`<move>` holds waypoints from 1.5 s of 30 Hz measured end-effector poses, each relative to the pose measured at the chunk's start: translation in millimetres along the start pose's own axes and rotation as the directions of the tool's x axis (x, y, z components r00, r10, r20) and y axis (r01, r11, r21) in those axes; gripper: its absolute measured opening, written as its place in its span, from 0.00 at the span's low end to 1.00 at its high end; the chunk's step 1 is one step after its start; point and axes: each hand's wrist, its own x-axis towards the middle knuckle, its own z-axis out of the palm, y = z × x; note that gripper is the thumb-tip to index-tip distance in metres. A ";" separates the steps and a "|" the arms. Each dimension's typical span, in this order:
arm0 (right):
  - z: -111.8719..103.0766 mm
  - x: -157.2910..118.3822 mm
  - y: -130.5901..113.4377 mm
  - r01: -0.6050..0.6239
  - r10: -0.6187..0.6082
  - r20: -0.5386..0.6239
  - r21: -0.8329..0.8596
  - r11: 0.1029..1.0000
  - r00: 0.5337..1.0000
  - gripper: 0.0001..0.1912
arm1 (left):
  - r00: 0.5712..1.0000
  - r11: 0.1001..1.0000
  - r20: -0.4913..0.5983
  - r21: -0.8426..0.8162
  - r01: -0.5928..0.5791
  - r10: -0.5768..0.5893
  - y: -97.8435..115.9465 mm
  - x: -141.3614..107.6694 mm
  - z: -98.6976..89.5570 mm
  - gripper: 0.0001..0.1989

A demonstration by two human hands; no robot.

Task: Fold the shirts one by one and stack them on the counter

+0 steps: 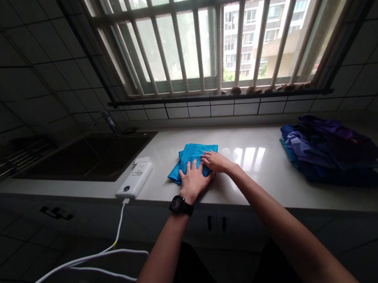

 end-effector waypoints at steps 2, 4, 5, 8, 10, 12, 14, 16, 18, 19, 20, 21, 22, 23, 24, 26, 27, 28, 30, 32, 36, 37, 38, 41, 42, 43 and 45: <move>-2.8 6.9 -4.4 0.024 -0.024 0.030 -0.013 1.000 0.999 0.26 | 1.000 1.000 0.016 0.008 0.002 -0.003 -3.2 11.9 -3.9 0.34; -4.3 12.7 -10.9 0.007 -0.006 0.043 -0.028 1.000 0.999 0.27 | 1.000 1.000 0.025 0.001 0.002 -0.002 -5.4 22.2 -7.6 0.33; -4.7 15.2 -14.2 -0.012 0.013 0.044 -0.034 0.999 0.999 0.27 | 1.000 1.000 0.025 -0.006 -0.004 0.004 -6.2 26.4 -8.9 0.32; -3.0 22.8 -22.2 -0.078 0.079 0.044 -0.017 0.997 0.996 0.26 | 1.000 1.000 0.027 -0.010 0.001 -0.001 -8.7 34.6 -8.3 0.33; 1.8 29.4 -24.5 -0.138 0.137 0.042 0.024 0.990 0.990 0.27 | 0.999 1.000 0.042 0.002 0.015 -0.016 -10.6 37.3 -4.4 0.34; 9.3 37.0 -24.0 -0.205 0.202 0.041 0.074 0.976 0.979 0.28 | 0.999 1.000 0.040 0.010 0.017 -0.018 -12.6 39.2 0.2 0.36; 17.4 44.1 -21.6 -0.237 0.236 0.023 0.114 0.965 0.971 0.29 | 1.000 1.000 0.029 0.016 0.004 -0.004 -14.1 41.8 3.5 0.37; 23.0 49.4 -18.4 -0.235 0.239 -0.012 0.138 0.962 0.971 0.29 | 1.000 1.000 0.025 0.022 0.002 -0.003 -14.9 45.6 4.3 0.38; 25.1 52.9 -15.2 -0.229 0.236 -0.029 0.150 0.962 0.971 0.29 | 0.999 1.000 0.042 0.023 0.005 -0.006 -15.4 50.2 3.1 0.38; 25.1 54.1 -13.8 -0.229 0.236 -0.029 0.153 0.961 0.971 0.29 | 0.999 1.000 0.052 0.022 0.008 -0.009 -15.6 52.5 2.1 0.38; 24.7 55.3 -12.5 -0.229 0.236 -0.028 0.155 0.961 0.971 0.29 | 0.998 1.000 0.058 0.019 0.011 -0.012 -15.9 54.8 1.2 0.38; 24.0 56.4 -11.3 -0.226 0.233 -0.025 0.156 0.962 0.972 0.29 | 0.998 1.000 0.062 0.015 0.011 -0.012 -16.4 56.9 0.3 0.38; 23.3 57.5 -10.4 -0.219 0.225 -0.023 0.156 0.963 0.974 0.28 | 0.998 1.000 0.063 0.010 0.011 -0.011 -16.9 58.8 -0.2 0.38; 22.4 58.7 -9.8 -0.211 0.217 -0.023 0.154 0.965 0.976 0.28 | 0.998 1.000 0.058 0.004 0.010 -0.010 -17.5 60.6 -0.5 0.38; 21.3 60.1 -9.6 -0.206 0.212 -0.023 0.151 0.967 0.977 0.28 | 0.999 1.000 0.049 -0.004 0.008 -0.008 -18.1 62.4 -0.6 0.37; 18.1 62.7 -10.4 -0.217 0.220 -0.009 0.139 0.966 0.975 0.29 | 0.999 1.000 0.031 -0.016 0.008 -0.007 -19.3 65.6 -0.5 0.37; 15.7 63.8 -11.5 -0.232 0.233 0.003 0.132 0.964 0.972 0.29 | 1.000 1.000 0.025 -0.020 0.010 -0.009 -19.7 67.0 -0.6 0.37; 12.9 64.4 -13.1 -0.249 0.249 0.017 0.123 0.961 0.968 0.29 | 1.000 1.000 0.019 -0.024 0.013 -0.013 -20.0 68.1 -0.9 0.37; 6.2 63.6 -17.2 -0.277 0.274 0.041 0.106 0.955 0.961 0.29 | 1.000 1.000 0.016 -0.025 0.018 -0.018 -20.1 68.7 -2.3 0.36; 0.2 59.4 -22.0 -0.291 0.288 0.050 0.092 0.952 0.956 0.29 | 1.000 1.000 0.021 -0.010 0.015 -0.015 -19.2 66.1 -4.1 0.35; -2.1 45.0 -29.4 -0.275 0.273 0.034 0.069 0.959 0.961 0.29 | 0.999 0.998 0.013 0.054 0.040 -0.041 -16.2 52.4 -4.4 0.34; -0.3 41.8 -30.3 -0.262 0.261 0.024 0.062 0.963 0.965 0.29 | 0.999 0.997 0.006 0.062 0.053 -0.054 -15.8 48.6 -3.5 0.34; 2.2 39.4 -30.7 -0.247 0.247 0.011 0.056 0.967 0.969 0.29 | 0.998 0.996 -0.002 0.063 0.063 -0.063 -15.7 45.3 -2.5 0.33; 9.6 39.1 -30.1 -0.202 0.203 -0.022 0.052 0.978 0.979 0.29 | 0.998 0.996 -0.009 0.056 0.064 -0.063 -16.8 40.6 0.2 0.33; 11.2 41.3 -29.5 -0.200 0.202 -0.021 0.061 0.978 0.979 0.29 | 0.998 0.996 -0.008 0.057 0.061 -0.061 -17.4 41.1 0.7 0.33; 12.1 44.3 -29.0 -0.209 0.210 -0.012 0.075 0.975 0.978 0.29 | 0.998 0.996 -0.004 0.059 0.063 -0.063 -17.9 42.4 0.8 0.34; 12.1 51.9 -28.4 -0.249 0.249 0.015 0.119 0.961 0.968 0.29 | 0.997 0.995 0.003 0.061 0.076 -0.076 -18.6 47.3 0.3 0.35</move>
